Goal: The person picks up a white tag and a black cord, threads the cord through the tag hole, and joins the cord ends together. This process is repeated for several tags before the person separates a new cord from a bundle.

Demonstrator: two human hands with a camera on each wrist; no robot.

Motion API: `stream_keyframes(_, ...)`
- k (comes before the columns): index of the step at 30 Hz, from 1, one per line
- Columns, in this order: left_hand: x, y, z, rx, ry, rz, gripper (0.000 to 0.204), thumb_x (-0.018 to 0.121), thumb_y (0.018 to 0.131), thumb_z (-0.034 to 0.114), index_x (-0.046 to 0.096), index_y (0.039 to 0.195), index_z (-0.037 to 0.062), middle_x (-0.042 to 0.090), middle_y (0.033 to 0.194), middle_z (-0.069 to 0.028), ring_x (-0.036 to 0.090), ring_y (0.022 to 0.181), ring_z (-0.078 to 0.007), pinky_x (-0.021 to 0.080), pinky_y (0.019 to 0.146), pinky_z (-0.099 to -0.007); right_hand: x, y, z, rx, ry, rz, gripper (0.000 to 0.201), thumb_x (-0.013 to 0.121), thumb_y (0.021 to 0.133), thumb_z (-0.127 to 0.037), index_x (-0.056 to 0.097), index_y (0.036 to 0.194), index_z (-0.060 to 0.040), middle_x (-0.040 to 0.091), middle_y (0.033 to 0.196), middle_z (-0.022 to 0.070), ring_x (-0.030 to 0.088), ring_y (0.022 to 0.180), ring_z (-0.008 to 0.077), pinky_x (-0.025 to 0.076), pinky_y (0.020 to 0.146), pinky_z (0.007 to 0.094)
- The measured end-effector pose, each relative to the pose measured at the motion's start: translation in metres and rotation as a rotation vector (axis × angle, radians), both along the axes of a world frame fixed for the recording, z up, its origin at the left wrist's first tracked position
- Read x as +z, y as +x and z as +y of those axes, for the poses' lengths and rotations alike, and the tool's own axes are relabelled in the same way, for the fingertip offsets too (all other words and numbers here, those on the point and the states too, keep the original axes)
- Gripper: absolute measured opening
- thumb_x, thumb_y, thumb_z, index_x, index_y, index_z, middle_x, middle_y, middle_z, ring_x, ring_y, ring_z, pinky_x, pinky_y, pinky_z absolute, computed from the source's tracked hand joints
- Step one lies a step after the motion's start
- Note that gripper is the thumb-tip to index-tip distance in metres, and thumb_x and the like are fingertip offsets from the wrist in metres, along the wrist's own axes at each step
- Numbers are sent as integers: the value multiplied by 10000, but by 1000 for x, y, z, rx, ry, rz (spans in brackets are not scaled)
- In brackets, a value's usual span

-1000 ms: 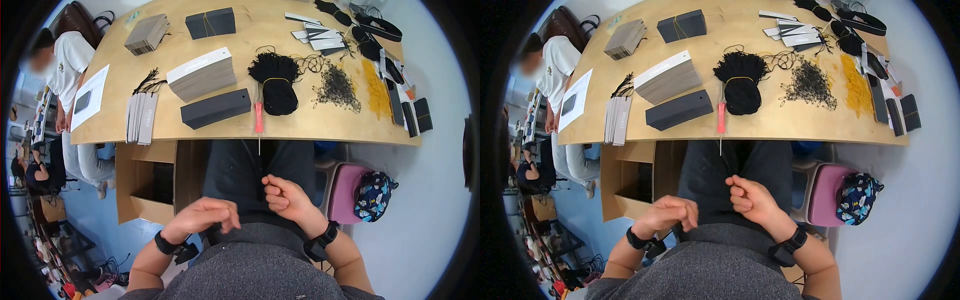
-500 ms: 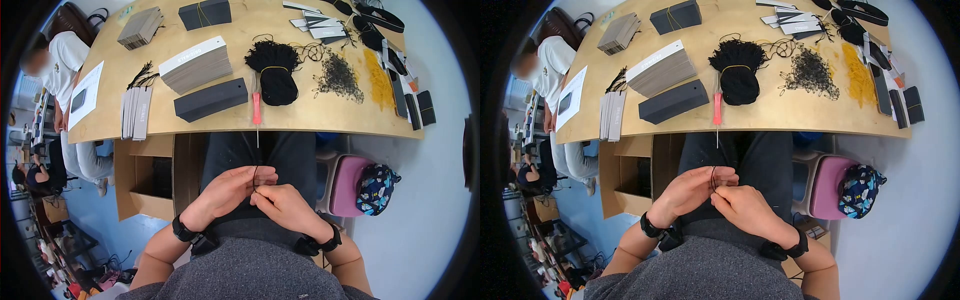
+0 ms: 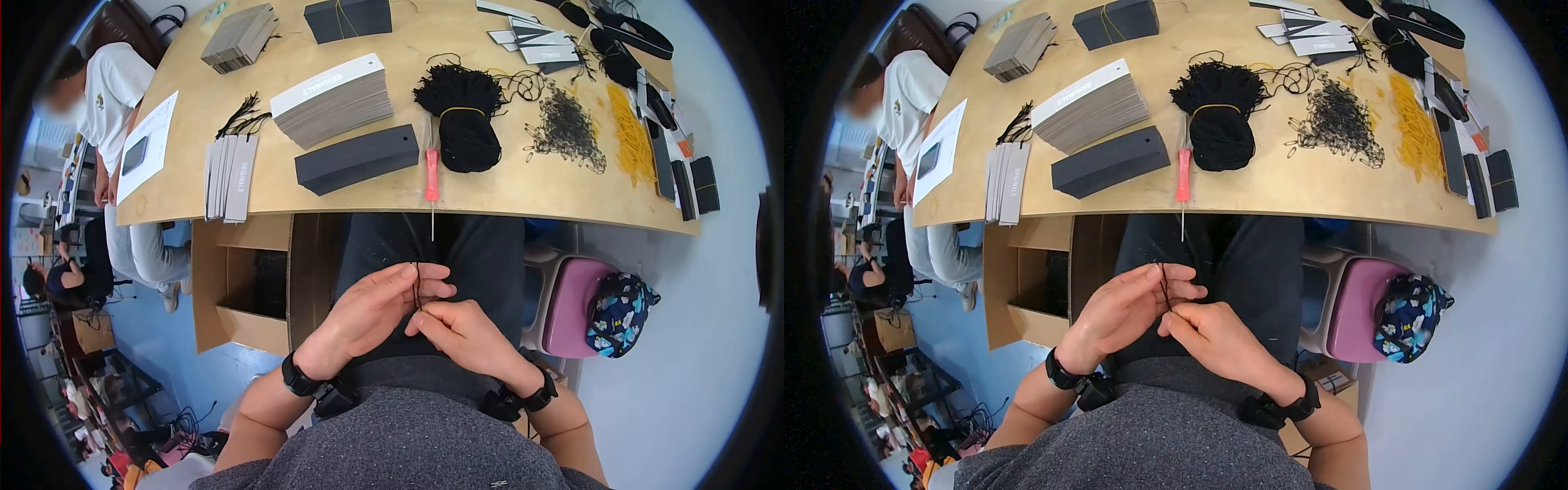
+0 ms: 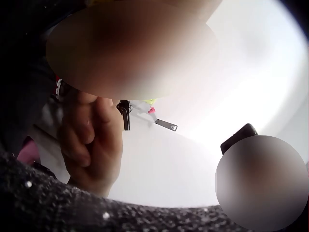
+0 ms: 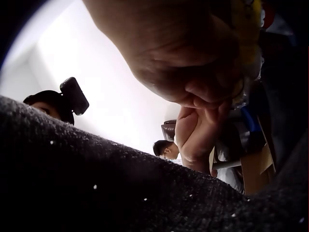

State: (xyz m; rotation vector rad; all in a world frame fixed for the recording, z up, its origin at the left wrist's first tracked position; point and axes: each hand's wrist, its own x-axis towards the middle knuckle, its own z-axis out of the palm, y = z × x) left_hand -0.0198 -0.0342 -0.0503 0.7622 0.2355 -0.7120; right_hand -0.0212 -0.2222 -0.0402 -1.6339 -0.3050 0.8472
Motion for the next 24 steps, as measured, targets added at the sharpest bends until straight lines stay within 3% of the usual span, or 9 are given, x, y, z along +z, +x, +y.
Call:
stream_keyframes(2,-4,-1,-1,16,-30,-81,395,377,1070,284,582,1200,-28,635,1062,-120,568,1179,-267,442,991,-394,2,2,-1,3,-4,-7,277,515,1019,-232,680,954,-19,504,571,-8,465,513,58,356,481,254)
stream_keyframes(4,-8,-3,-2,50,-9,-97,364,393,1069,279,599,1142,-12,621,1009,-93,576,1124,-239,444,955,-371,12,7,-2,122,-184,105,231,588,959,-205,652,1024,7,644,742,140,638,634,222,489,607,316)
stream_keyframes(5,-9,-3,-1,86,12,-114,342,408,1067,274,616,1083,3,607,956,-66,583,1069,-211,445,919,-347,17,6,-5,123,-183,105,231,588,959,-205,652,1024,7,644,742,140,638,634,222,489,607,316)
stream_keyframes(6,-8,-4,-1,87,12,-115,342,408,1067,274,616,1083,3,607,956,-66,583,1069,-211,445,919,-347,22,4,-9,32,-236,-203,232,621,940,-209,646,1052,-7,637,781,136,636,631,222,496,604,323)
stream_keyframes(7,-4,-4,0,84,183,-224,333,424,1064,277,621,1054,9,606,950,-58,568,1004,-184,439,883,-325,27,4,-14,-60,-283,-511,249,654,920,-212,641,1080,-22,631,819,133,635,629,223,504,600,330)
stream_keyframes(8,0,-5,1,80,355,-330,327,439,1060,281,626,1025,15,605,944,-49,553,940,-156,432,847,-303,33,7,-19,-146,-278,-483,254,706,871,-143,644,1094,-38,621,884,116,636,639,204,512,599,322)
stream_keyframes(12,14,-3,5,-70,374,-361,338,443,1060,280,635,998,9,606,933,-39,511,871,-128,428,830,-285,48,28,-26,-272,-224,-579,263,731,826,-31,659,1079,-44,604,845,70,632,666,154,497,583,282)
stream_keyframes(14,20,-2,3,-150,337,-363,340,441,1061,282,633,997,9,604,934,-30,505,858,-121,425,818,-274,41,35,-23,-164,-32,-636,207,727,836,-52,665,1034,-44,595,825,63,626,654,161,494,575,284)
stream_keyframes(24,25,3,12,-401,443,-481,353,436,1063,296,630,979,13,583,856,0,495,798,-103,434,771,-249,36,35,-22,-34,-25,-592,130,738,828,-73,662,927,-34,597,826,64,632,682,193,497,588,290)
